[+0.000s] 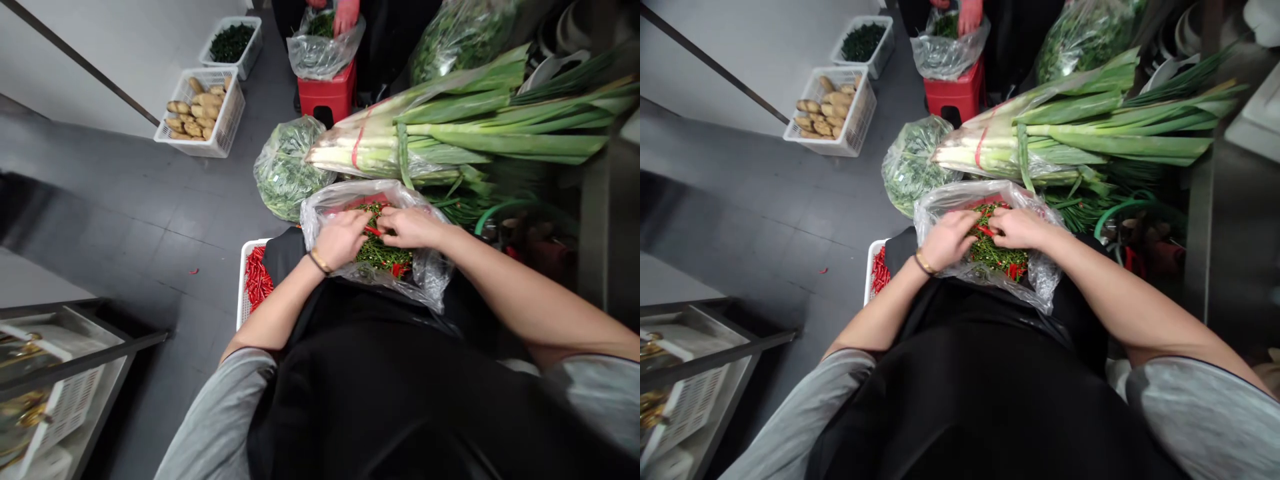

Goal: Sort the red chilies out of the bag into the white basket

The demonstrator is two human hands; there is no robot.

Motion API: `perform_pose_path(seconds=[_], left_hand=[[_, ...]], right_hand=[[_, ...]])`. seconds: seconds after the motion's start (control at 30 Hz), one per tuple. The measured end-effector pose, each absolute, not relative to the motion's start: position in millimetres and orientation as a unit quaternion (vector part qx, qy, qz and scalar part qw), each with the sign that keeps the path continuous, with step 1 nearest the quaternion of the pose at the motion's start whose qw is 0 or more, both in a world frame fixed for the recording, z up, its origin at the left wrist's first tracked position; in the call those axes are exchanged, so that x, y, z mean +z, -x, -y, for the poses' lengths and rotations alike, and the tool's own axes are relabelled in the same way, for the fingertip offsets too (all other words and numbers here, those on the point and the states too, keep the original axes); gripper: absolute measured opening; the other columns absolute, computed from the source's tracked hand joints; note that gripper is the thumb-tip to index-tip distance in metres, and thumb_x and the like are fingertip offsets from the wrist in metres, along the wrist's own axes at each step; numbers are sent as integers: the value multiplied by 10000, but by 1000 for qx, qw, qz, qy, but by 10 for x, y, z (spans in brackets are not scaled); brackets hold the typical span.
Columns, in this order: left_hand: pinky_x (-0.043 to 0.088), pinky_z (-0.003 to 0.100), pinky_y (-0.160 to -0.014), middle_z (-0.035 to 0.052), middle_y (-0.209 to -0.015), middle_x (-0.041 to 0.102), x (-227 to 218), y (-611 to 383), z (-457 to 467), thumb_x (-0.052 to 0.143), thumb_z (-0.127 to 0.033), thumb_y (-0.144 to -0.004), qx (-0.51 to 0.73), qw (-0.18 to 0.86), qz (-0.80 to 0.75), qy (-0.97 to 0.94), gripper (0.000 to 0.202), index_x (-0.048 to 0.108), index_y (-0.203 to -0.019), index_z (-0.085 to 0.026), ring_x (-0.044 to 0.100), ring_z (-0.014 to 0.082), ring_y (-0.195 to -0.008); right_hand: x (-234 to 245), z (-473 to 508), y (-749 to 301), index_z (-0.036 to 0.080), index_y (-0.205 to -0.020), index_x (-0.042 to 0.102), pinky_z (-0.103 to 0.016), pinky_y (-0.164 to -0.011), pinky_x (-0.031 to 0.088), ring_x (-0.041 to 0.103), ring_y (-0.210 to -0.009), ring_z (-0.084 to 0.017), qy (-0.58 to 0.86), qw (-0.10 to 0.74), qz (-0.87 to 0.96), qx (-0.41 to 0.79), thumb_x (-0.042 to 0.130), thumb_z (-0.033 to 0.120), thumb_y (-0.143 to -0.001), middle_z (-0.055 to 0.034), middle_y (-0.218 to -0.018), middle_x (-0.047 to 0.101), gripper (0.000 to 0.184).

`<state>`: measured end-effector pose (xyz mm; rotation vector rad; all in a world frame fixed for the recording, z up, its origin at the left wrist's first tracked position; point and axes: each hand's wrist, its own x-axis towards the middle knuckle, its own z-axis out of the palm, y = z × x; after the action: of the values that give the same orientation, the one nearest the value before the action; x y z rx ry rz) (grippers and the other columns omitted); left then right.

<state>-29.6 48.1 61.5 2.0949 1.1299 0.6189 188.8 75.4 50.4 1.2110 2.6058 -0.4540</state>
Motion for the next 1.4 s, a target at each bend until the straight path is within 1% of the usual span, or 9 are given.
perform_pose_path(seconds=[0.13, 0.23, 0.4, 0.6, 0.77, 0.9, 1.03, 1.27, 1.4], left_hand=[[472, 417, -909, 162, -924, 704, 257, -154, -535, 639, -244, -825, 71, 349, -466, -810, 100, 664, -837, -148, 668, 304, -968], [502, 350, -777, 104, -706, 677, 100, -139, -406, 607, -285, -857, 45, 441, -498, -745, 228, 573, -667, -163, 691, 249, -765], [465, 247, -514, 26, -529, 627, 112, 3, -254, 499, -422, -908, 138, 732, -497, -445, 295, 570, -831, -147, 602, 155, -439], [523, 266, -562, 36, -680, 686, 163, 220, -546, 642, -359, -764, 322, 784, -460, -263, 248, 517, -866, -170, 673, 172, -592], [500, 242, -545, -63, -513, 423, 34, 205, -630, 560, -266, -793, 351, 741, -524, -232, 156, 470, -707, -172, 465, 85, -451], [444, 182, -546, 22, -748, 582, -90, 178, -617, 537, -288, -852, 322, 648, -620, -303, 160, 610, -789, -161, 548, 120, -691], [440, 178, -558, 25, -894, 605, -151, 172, -699, 541, -281, -862, 318, 623, -631, -335, 189, 676, -980, -220, 541, 143, -803], [484, 233, -678, 48, -855, 659, -204, -52, -843, 526, -328, -898, 345, 759, -511, -210, 221, 648, -1015, -187, 622, 134, -775], [500, 286, -786, 88, -963, 720, -76, 2, -870, 571, -368, -887, 391, 773, -450, -215, 255, 655, -1026, -173, 672, 164, -885]], right_hand=[[456, -558, -1963, 155, -925, 653, -289, -650, 371, 597, -764, -193, -426, 79, -885, -174, 465, 298, -883, -107, -960, 642, 241], [274, -446, -1940, 153, -895, 637, -276, -709, 396, 614, -798, -189, -443, 64, -866, -224, 451, 255, -898, -95, -906, 664, 212], [148, -375, -1822, 103, -980, 669, -299, -706, 424, 645, -820, -229, -526, 125, -819, -190, 458, 292, -922, -160, -959, 690, 288], [103, -1004, -1815, 132, -1163, 668, -336, -867, 447, 618, -1051, -253, -514, 112, -834, -169, 396, 363, -987, -162, -1200, 652, 397], [-69, -1320, -1736, 137, -1357, 553, -388, -813, 470, 608, -1086, -333, -552, 267, -769, -180, 544, 597, -863, -184, -1251, 641, 675], [17, -946, -1660, 260, -1371, 537, -338, -707, 452, 661, -935, -286, -480, 242, -824, -178, 533, 425, -886, -138, -1141, 673, 512], [150, -383, -1662, 240, -1322, 572, -284, -620, 400, 658, -758, -209, -449, 193, -865, -115, 356, 235, -966, -168, -1087, 630, 416], [302, -87, -2151, 290, -1168, 700, -354, -784, 467, 627, -986, -248, -317, 64, -938, -125, 486, 182, -912, -136, -1288, 596, 351], [442, -328, -2537, 310, -1114, 733, -356, -828, 511, 658, -978, -212, -324, 20, -923, -208, 501, 166, -866, -52, -1207, 673, 369]])
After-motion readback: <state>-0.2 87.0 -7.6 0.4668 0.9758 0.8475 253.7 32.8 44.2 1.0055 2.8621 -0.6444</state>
